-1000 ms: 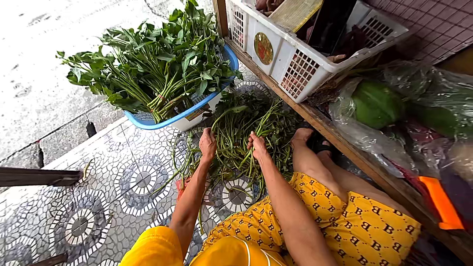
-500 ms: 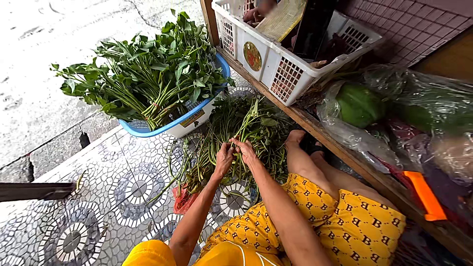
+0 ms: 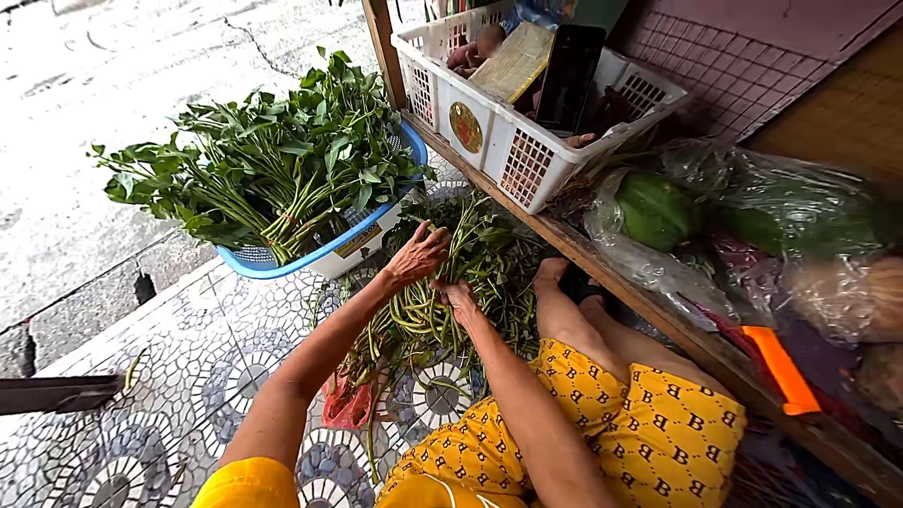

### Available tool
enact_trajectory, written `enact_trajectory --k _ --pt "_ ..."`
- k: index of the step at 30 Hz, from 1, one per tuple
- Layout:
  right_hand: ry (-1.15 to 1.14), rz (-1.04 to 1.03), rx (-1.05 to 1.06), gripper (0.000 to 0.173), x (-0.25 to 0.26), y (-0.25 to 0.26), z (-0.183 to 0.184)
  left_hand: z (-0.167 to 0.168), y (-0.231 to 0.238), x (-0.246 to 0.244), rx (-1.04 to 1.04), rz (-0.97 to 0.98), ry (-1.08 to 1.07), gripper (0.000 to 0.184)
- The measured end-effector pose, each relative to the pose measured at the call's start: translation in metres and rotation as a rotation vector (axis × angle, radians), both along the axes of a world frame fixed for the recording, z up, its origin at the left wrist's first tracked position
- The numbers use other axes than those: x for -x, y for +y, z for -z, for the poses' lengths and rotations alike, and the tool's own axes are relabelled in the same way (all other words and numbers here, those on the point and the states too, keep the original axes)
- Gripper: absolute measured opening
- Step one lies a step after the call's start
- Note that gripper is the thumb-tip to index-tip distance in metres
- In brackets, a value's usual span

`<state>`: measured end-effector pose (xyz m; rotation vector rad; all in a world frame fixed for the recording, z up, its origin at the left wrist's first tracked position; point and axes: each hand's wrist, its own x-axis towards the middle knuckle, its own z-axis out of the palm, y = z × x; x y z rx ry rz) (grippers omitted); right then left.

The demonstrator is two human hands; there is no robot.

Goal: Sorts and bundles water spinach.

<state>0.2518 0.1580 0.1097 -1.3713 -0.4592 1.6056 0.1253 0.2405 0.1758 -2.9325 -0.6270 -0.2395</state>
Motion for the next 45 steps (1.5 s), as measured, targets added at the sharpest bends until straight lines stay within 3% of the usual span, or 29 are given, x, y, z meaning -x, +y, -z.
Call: enact_trajectory --k 6,12,14,18,20,23,26,32,34,38,41,45 --pt "0.013 -0.013 0.024 0.031 -0.001 -0.001 0.004 0.011 0.014 0.011 -0.043 0.187 0.008 0.011" --pt "-0.009 -0.059 0.038 0.025 0.000 -0.002 0.001 0.021 0.002 0.011 0.002 0.097 -0.059 0.011" --pt "-0.008 -0.069 0.050 0.027 -0.001 -0.003 -0.001 0.026 -0.011 0.011 0.064 -0.055 -0.150 0.012" --pt "-0.008 -0.111 0.073 0.035 -0.001 -0.003 -0.006 0.027 -0.039 0.021 0.413 -0.760 -0.432 0.030" --pt "-0.012 -0.078 0.080 0.033 -0.001 -0.002 -0.004 0.039 -0.040 0.023 0.468 -0.951 -0.381 0.043" --pt "-0.017 0.010 0.055 0.030 -0.004 0.002 -0.004 0.054 -0.065 0.017 0.761 -0.904 -0.349 0.059" --pt "-0.004 0.079 0.047 0.031 -0.007 0.004 0.001 0.076 -0.095 0.011 1.083 -0.729 -0.551 0.043" --pt "-0.084 0.065 -0.013 0.025 -0.005 -0.003 0.005 0.066 -0.103 -0.016 0.984 -0.904 -0.795 0.034" --pt "-0.156 0.033 0.016 0.034 -0.001 -0.004 0.003 0.057 -0.097 -0.026 0.969 -0.933 -0.837 0.030" --pt "-0.159 0.037 -0.005 0.057 -0.005 -0.004 0.009 0.055 -0.089 -0.039 0.942 -0.816 -0.776 0.024" --pt "-0.170 0.040 0.040 0.048 -0.016 -0.003 0.009 0.067 -0.079 -0.031 0.925 -0.728 -0.680 0.025" --pt "-0.165 0.137 0.094 0.035 -0.018 0.003 0.010 0.116 -0.048 0.002 0.820 -1.175 -0.489 0.050"
